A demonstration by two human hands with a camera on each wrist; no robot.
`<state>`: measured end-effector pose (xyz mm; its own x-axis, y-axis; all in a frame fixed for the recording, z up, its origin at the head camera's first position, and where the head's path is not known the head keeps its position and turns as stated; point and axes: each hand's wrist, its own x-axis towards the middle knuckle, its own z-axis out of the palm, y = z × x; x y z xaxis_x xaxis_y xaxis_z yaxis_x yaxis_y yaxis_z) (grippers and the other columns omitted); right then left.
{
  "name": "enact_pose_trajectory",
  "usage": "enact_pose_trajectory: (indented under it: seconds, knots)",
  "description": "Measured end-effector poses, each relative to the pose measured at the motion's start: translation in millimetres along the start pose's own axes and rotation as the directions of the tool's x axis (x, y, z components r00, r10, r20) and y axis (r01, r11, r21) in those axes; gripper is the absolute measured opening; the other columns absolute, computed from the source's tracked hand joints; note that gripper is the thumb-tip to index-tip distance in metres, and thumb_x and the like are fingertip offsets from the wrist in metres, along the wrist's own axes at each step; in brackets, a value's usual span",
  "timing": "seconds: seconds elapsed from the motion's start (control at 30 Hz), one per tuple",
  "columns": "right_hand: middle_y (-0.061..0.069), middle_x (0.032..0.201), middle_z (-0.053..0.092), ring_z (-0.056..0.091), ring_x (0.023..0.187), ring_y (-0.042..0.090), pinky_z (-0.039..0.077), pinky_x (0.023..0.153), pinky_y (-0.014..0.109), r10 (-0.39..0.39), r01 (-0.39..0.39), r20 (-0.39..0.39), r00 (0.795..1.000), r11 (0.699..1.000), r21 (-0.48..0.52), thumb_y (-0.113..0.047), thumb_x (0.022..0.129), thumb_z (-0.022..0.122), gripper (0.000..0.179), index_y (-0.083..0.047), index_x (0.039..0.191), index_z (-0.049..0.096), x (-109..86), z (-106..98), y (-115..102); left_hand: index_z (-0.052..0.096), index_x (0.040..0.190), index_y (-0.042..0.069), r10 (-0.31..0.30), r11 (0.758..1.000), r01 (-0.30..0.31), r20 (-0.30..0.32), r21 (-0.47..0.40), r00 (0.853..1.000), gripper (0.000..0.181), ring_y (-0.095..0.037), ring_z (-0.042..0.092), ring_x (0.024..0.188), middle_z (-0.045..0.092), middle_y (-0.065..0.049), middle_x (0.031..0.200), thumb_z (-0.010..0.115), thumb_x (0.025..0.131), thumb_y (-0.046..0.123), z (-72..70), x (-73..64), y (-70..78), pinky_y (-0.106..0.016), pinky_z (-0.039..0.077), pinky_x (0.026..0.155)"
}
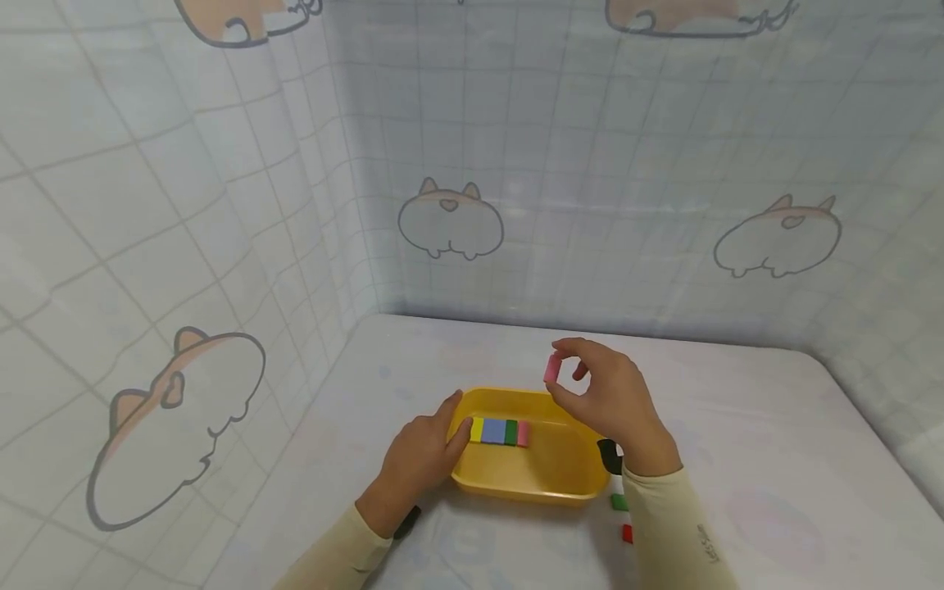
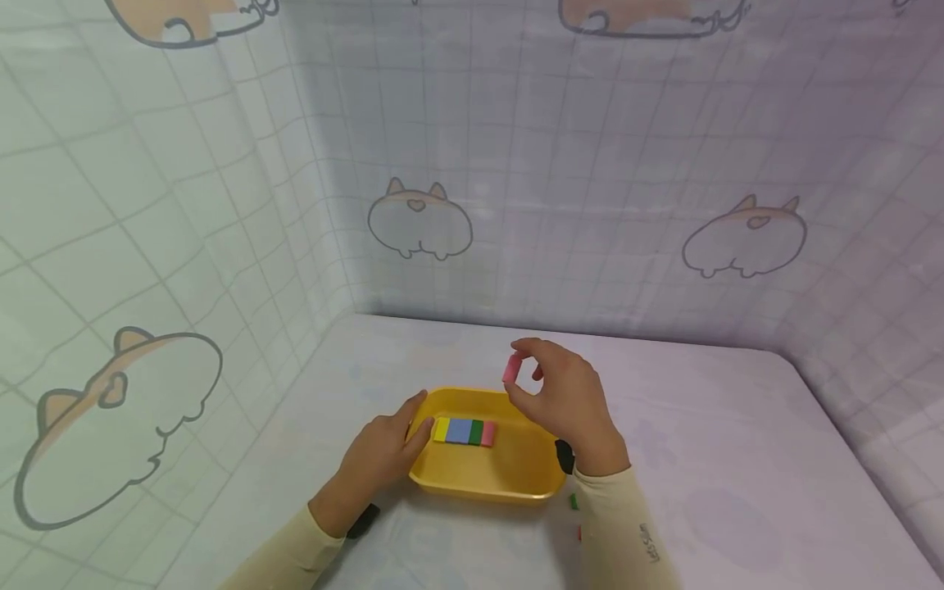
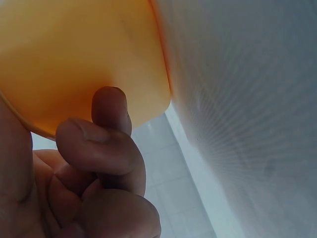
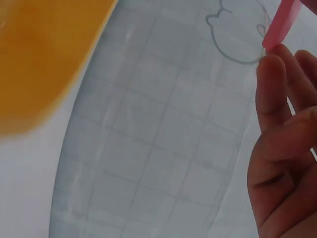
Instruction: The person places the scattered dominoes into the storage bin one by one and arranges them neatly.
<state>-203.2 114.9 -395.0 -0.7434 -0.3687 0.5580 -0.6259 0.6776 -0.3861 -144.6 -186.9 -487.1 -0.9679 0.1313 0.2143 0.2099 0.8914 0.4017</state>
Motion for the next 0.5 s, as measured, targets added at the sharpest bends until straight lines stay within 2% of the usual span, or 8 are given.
enact_pose_trajectory:
  seconds: [0.1,0.23,0.5]
  knots:
    - [-0.009,0.114,0.074,0.061,0.078,0.009,0.050,0.063,0.033,0.000,0.000,-0.002,1.000,1.000,0.011,-0.032,0.084,0.088,0.051,-0.019,0.130,0.071,2.5,7.2,-3.0,0.049,0.158,0.011,0.005,1.000,-0.005,0.002,-0.007,1.000,0.062,-0.012,0.047,0.055,0.045,0.005,0.059,0.047,0.110,0.051,-0.3,-0.2,0.9,-0.033,0.047,0.059]
    - [-0.009,0.115,0.073,0.059,0.076,0.008,0.049,0.062,0.031,0.001,-0.001,0.034,0.999,1.000,0.009,-0.034,0.087,0.087,0.058,-0.018,0.139,0.066,5.4,20.4,-7.1,0.049,0.157,0.011,-0.001,1.000,0.001,0.003,-0.003,1.000,0.062,-0.013,0.047,0.055,0.045,0.005,0.060,0.048,0.110,0.050,-0.6,-1.0,1.8,-0.033,0.046,0.059]
    - [-0.004,0.121,0.070,0.065,0.077,0.019,0.050,0.061,0.030,-0.021,0.019,0.063,0.998,1.000,0.025,-0.028,0.090,0.086,0.060,-0.015,0.142,0.062,9.8,37.6,-9.1,0.048,0.158,0.012,-0.015,1.000,0.015,0.016,-0.001,1.000,0.063,-0.014,0.046,0.055,0.045,0.004,0.060,0.047,0.110,0.051,-2.3,0.8,2.6,-0.033,0.045,0.059]
